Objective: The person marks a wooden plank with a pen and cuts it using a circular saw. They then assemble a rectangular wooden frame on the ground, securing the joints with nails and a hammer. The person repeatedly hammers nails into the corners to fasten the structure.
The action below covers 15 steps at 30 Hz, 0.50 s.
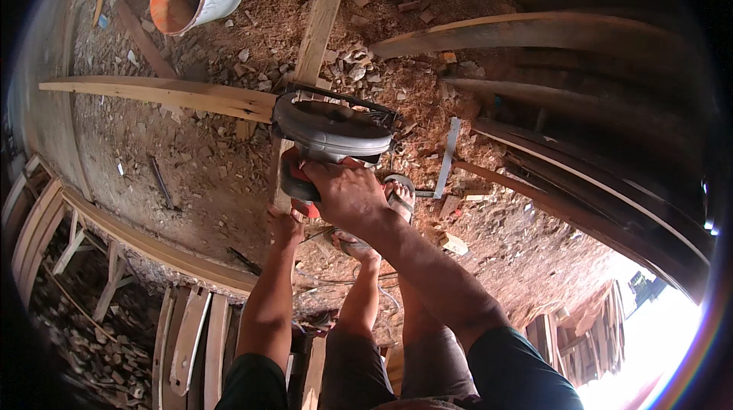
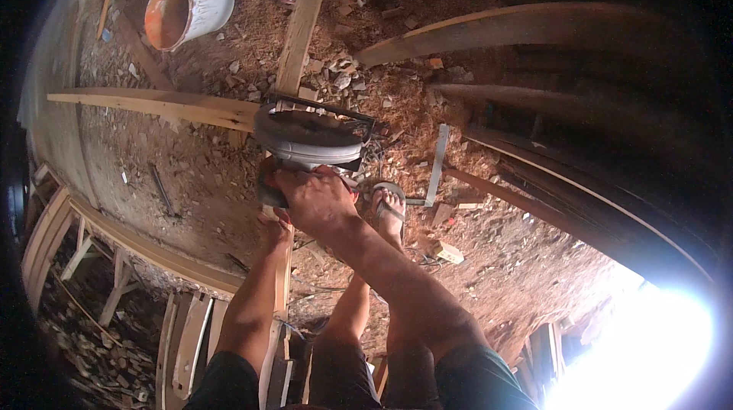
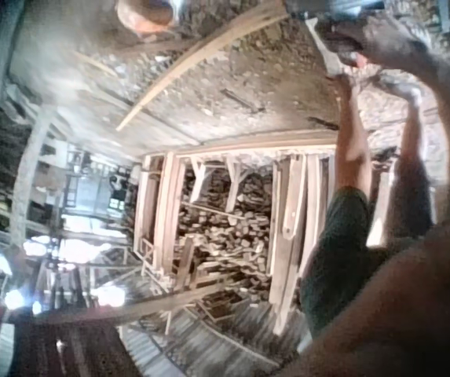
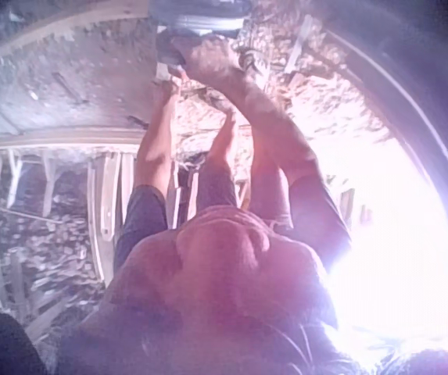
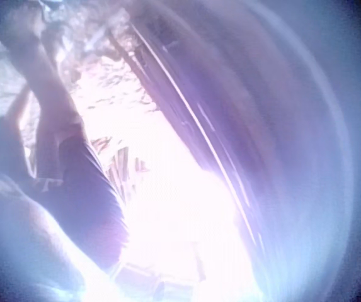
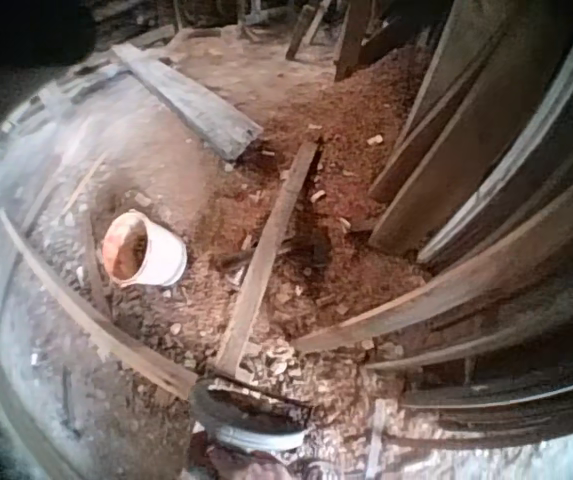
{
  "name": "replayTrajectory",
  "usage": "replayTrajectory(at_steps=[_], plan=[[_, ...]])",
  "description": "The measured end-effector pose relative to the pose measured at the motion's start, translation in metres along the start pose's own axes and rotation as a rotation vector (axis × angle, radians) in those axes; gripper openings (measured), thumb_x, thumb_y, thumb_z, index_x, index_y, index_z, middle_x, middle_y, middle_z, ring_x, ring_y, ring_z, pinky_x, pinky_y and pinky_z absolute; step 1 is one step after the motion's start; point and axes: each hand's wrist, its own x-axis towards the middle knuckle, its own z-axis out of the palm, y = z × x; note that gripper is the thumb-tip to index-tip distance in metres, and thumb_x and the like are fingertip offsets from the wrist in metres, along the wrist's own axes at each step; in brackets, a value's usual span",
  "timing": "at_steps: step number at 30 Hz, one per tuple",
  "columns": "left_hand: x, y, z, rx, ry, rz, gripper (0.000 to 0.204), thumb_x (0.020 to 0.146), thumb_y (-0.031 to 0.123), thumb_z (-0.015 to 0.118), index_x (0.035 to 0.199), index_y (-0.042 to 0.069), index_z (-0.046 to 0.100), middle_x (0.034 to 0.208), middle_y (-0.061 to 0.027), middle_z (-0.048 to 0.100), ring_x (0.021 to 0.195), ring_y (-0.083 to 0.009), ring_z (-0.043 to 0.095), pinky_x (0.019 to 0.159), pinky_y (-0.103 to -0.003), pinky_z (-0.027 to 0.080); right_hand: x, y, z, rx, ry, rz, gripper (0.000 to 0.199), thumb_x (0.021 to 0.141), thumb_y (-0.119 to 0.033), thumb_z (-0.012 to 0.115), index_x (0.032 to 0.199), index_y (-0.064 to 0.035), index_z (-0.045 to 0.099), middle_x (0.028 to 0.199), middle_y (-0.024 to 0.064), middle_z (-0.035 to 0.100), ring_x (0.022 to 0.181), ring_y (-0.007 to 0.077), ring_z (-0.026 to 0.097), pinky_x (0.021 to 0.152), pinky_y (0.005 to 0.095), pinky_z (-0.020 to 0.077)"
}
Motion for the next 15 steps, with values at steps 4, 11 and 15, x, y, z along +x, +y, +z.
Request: replayTrajectory(at_steps=[4,11,15], plan=[[0.049,-0.099,0.085,-0.424,0.092,0.103,0.088,0.099,0.036,0.063,0.155,-0.003,0.008,0.151,-0.0358,0.030,0.135,-0.0502,0.041,0.111,-0.058,0.037,-0.002,-0.010,-0.009,0.058,0.017,0.021,0.038,0.087,-0.017,0.065,0.123,-0.0078,0.059,0.106,0.0190,0.073,0.100,0.0363,0.071,0.090,0.0473,0.0545],[0.000,-0.007,0.005,-0.043,0.020,0.045,0.087,0.098,0.034,0.064,0.154,-0.003,0.009,0.152,-0.0373,0.030,0.136,-0.0514,0.040,0.112,-0.058,0.036,0.002,-0.002,-0.003,-0.007,0.007,0.010,0.042,0.085,-0.015,0.065,0.126,-0.0073,0.059,0.102,0.0210,0.073,0.099,0.0355,0.072,0.090,0.0482,0.0543],[0.004,-0.009,0.006,-0.223,0.008,0.013,0.088,0.098,0.034,0.064,0.154,-0.004,0.009,0.151,-0.0380,0.030,0.137,-0.0519,0.039,0.112,-0.057,0.036,0.005,-0.006,-0.006,-0.010,-0.014,0.024,0.043,0.084,-0.015,0.066,0.126,-0.0084,0.060,0.101,0.0217,0.073,0.099,0.0369,0.072,0.088,0.0500,0.0556]])
